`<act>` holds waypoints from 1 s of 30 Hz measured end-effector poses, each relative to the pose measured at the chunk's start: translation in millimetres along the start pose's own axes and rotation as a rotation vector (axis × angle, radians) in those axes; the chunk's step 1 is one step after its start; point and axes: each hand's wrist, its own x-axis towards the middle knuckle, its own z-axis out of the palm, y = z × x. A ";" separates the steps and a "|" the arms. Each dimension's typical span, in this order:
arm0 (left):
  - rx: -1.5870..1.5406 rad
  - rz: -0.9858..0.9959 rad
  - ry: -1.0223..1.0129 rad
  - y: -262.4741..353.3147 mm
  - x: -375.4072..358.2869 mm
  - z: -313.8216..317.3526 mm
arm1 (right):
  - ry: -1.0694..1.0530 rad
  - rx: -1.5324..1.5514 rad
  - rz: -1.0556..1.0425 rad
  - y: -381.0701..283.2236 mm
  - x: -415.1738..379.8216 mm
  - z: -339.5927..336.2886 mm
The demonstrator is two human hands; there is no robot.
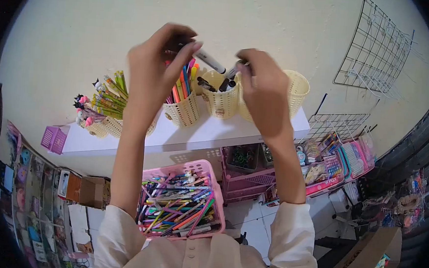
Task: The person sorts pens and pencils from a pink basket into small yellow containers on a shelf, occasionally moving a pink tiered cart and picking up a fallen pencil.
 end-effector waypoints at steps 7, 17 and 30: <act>0.358 0.078 -0.339 -43.9 10.8 59.9 | -0.111 -0.073 -0.068 4.1 -20.6 6.9; 0.704 0.334 -0.486 -59.5 -24.7 93.9 | -0.731 0.305 0.177 -27.5 -144.8 15.9; -0.069 -0.818 -0.883 -45.7 -189.1 -117.5 | -1.044 0.040 -0.115 -29.0 -225.8 90.2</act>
